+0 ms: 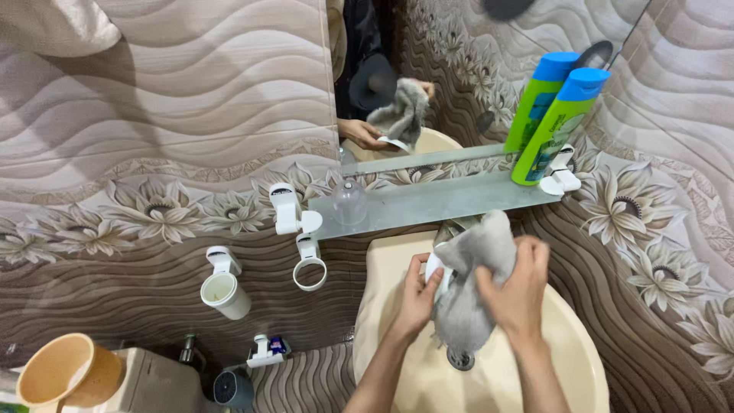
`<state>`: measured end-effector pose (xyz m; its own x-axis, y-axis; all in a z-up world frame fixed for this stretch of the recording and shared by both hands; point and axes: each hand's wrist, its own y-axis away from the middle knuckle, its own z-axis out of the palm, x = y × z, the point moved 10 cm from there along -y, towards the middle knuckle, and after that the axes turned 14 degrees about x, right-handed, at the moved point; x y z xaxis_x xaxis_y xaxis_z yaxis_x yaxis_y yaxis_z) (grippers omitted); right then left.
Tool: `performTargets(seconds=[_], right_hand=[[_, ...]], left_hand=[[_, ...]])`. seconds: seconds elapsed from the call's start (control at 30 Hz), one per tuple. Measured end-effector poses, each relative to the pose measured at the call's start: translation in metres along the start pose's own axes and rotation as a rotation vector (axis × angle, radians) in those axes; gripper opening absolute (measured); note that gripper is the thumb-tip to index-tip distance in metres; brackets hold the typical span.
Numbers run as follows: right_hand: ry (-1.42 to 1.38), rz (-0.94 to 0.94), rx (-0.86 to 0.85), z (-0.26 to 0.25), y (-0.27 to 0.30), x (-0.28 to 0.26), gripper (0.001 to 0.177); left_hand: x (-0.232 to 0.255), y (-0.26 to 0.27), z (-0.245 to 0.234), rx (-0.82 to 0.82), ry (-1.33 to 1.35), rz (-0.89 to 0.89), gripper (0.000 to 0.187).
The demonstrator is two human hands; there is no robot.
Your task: The person cleans a bathroom sink faucet and several white plastic accessories using a grey cloth. They wipe the faucet, a cylindrical cup, and a slotted soap dish, rinsing the cloth under running water between items. The person places the cleaned items back on the wall-mounted holders.
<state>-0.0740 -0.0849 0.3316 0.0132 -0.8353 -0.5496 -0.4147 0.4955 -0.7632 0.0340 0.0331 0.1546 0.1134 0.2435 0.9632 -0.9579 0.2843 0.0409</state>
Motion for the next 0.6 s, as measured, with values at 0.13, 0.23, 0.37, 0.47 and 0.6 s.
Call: performTargets(seconds=[0.13, 0.23, 0.37, 0.47, 0.6], right_hand=[[-0.019, -0.025, -0.218, 0.029, 0.052, -0.035, 0.083], [0.141, -0.296, -0.289, 0.038, 0.077, -0.068, 0.078], [0.251, -0.231, -0.183, 0.04, 0.069, -0.05, 0.062], [0.124, 0.144, -0.133, 0.039, 0.052, 0.006, 0.058], [-0.169, 0.724, -0.186, 0.053, 0.062, 0.066, 0.051]], left_hand=[[0.019, 0.019, 0.008, -0.044, 0.206, 0.252, 0.053], [-0.022, 0.036, 0.01, -0.165, 0.561, -0.303, 0.059], [-0.024, 0.05, 0.014, -0.168, 0.317, -0.23, 0.048], [-0.009, 0.061, 0.021, -0.285, 0.209, -0.045, 0.043], [-0.003, 0.072, 0.016, -0.345, 0.227, 0.031, 0.037]])
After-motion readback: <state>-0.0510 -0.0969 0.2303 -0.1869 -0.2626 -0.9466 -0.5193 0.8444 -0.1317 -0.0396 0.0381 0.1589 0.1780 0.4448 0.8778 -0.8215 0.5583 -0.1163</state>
